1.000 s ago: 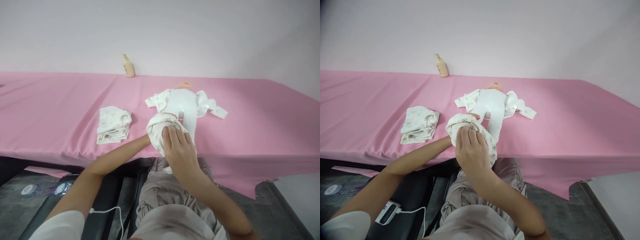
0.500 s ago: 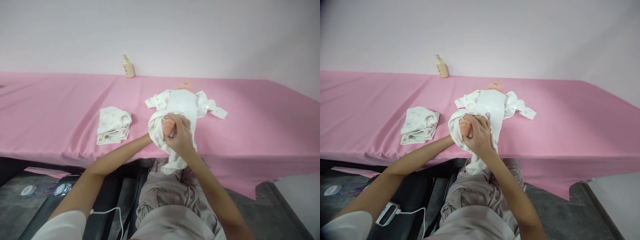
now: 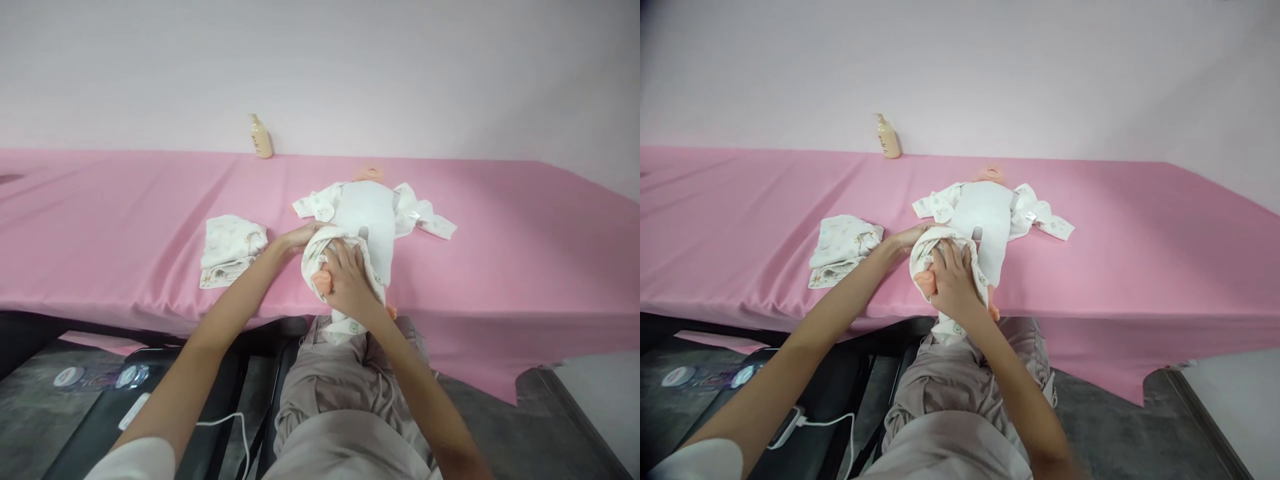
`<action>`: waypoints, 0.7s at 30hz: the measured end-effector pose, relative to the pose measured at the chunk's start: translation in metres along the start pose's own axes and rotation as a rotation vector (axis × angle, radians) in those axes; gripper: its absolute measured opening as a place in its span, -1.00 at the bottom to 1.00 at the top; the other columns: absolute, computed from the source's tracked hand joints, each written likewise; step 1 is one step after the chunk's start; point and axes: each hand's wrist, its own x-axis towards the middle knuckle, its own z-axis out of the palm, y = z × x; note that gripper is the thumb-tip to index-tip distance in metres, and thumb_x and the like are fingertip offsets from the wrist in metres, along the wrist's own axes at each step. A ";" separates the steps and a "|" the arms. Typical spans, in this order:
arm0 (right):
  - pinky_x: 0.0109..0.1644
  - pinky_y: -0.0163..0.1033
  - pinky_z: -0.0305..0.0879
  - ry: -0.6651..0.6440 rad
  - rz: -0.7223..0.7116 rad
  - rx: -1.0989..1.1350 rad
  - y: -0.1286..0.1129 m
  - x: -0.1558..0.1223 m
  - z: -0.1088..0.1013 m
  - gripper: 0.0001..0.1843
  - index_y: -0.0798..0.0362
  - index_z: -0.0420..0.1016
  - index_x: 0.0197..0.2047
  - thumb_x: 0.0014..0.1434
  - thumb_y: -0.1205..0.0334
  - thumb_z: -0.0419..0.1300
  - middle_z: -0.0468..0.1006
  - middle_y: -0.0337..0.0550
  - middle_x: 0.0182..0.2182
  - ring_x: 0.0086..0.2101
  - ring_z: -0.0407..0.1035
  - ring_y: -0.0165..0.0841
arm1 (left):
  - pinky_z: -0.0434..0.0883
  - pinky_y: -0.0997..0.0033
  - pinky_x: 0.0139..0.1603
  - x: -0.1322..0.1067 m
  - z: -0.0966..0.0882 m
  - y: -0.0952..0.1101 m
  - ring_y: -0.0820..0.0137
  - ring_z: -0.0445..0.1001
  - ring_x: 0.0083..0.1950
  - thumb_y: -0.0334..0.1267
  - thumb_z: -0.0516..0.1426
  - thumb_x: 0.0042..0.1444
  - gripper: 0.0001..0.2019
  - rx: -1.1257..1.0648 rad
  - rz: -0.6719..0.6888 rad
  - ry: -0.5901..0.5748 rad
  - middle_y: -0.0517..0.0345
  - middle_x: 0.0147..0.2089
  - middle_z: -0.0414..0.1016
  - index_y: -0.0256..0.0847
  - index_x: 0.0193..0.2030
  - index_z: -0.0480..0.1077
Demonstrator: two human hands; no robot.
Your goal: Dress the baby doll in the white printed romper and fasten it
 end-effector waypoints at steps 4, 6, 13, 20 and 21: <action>0.32 0.21 -0.38 -0.207 -0.020 0.069 0.001 -0.004 0.001 -0.29 0.35 -0.08 0.29 0.07 0.35 -0.05 -0.10 0.22 0.31 0.31 -0.32 -0.06 | 0.32 0.44 -0.26 0.006 0.005 0.024 0.38 0.43 -0.29 -0.26 0.14 -0.05 -0.68 0.176 -0.035 -0.064 0.09 -0.26 0.55 -0.28 -0.13 0.50; 0.32 0.23 -0.39 -0.274 -0.014 0.088 -0.001 -0.004 0.001 -0.21 0.35 -0.14 0.31 0.00 0.40 -0.03 -0.16 0.22 0.33 0.32 -0.39 -0.07 | 0.29 0.44 -0.28 0.007 0.016 0.042 0.36 0.42 -0.29 -0.10 0.07 0.06 -0.62 0.377 -0.029 -0.099 0.09 -0.25 0.54 -0.25 -0.07 0.48; 0.30 0.16 -0.14 -0.159 0.050 -0.049 -0.023 -0.013 -0.008 -0.27 0.37 0.00 0.29 0.01 0.45 0.00 0.07 0.23 0.27 0.27 -0.11 -0.04 | 0.21 0.49 -0.25 0.011 0.070 0.060 0.35 0.41 -0.19 0.04 0.23 -0.15 -0.51 1.215 0.083 -0.229 0.18 -0.13 0.52 -0.12 -0.07 0.42; 0.06 -0.08 0.24 0.360 0.122 -0.083 0.007 -0.052 -0.041 -0.72 0.13 0.44 -0.05 0.20 0.31 0.03 0.54 0.01 -0.11 -0.04 0.35 -0.22 | 0.13 0.44 -0.42 0.013 0.070 0.041 0.38 0.34 -0.43 -0.09 0.28 -0.22 -0.79 1.277 0.165 -0.266 0.22 -0.52 0.41 -0.15 -0.48 0.48; 0.06 -0.05 0.23 0.377 0.153 -0.096 0.016 -0.058 -0.042 -0.74 0.12 0.45 -0.07 0.21 0.29 0.04 0.55 0.01 -0.13 -0.05 0.35 -0.20 | 0.11 0.43 -0.44 0.013 0.070 0.039 0.38 0.32 -0.46 -0.09 0.30 -0.26 -0.79 1.288 0.184 -0.277 0.22 -0.58 0.37 -0.16 -0.55 0.47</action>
